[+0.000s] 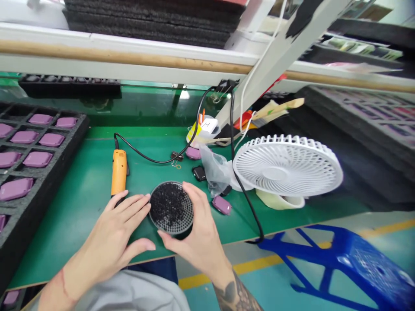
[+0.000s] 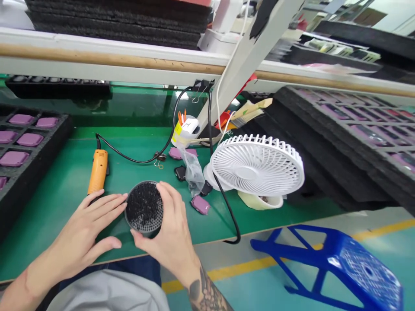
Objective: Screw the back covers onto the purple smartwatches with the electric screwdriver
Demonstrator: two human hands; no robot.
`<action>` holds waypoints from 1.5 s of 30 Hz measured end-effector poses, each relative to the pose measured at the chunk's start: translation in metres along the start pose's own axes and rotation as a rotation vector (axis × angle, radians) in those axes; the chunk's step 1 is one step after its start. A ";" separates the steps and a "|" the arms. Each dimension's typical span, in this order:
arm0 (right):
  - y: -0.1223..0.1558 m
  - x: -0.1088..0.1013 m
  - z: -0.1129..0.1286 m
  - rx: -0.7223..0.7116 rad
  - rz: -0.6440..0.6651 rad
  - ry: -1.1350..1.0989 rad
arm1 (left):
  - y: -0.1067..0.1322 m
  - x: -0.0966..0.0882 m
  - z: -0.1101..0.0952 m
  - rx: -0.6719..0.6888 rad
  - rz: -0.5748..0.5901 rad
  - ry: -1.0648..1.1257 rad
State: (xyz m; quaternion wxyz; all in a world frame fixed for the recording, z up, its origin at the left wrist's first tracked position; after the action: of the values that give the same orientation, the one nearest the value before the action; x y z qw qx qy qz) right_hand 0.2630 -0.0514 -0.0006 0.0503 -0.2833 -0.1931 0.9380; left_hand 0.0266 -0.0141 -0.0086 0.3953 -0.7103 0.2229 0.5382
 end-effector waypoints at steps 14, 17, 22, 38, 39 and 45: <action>-0.012 0.002 0.004 0.011 -0.007 0.020 | -0.009 -0.011 -0.004 -0.002 -0.052 -0.077; -0.013 0.003 0.003 0.009 0.014 0.023 | -0.008 -0.010 -0.004 -0.021 -0.064 -0.073; -0.014 0.007 -0.006 0.039 0.017 0.009 | -0.007 -0.010 -0.003 -0.005 -0.056 -0.093; -0.017 0.008 0.011 0.021 -0.019 -0.031 | -0.005 -0.007 0.003 0.047 -0.019 -0.107; -0.015 0.009 0.013 0.024 -0.026 -0.022 | -0.004 -0.007 0.003 0.041 -0.021 -0.100; -0.013 0.012 0.007 0.019 -0.039 0.007 | -0.002 -0.008 0.003 0.031 -0.029 -0.077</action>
State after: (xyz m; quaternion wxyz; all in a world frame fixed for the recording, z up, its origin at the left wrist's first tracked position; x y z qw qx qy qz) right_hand 0.2486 -0.0391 0.0040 0.0722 -0.2820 -0.1897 0.9377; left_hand 0.0237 -0.0108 -0.0009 0.4223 -0.6859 0.2052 0.5559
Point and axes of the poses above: each hand's wrist, its own y-axis away from the middle knuckle, its own x-axis out of the palm, z = x × y, the point moved 5 cm from there along -y, towards the middle knuckle, and after that the axes turned 15 degrees about -y, right-handed, at the moved point
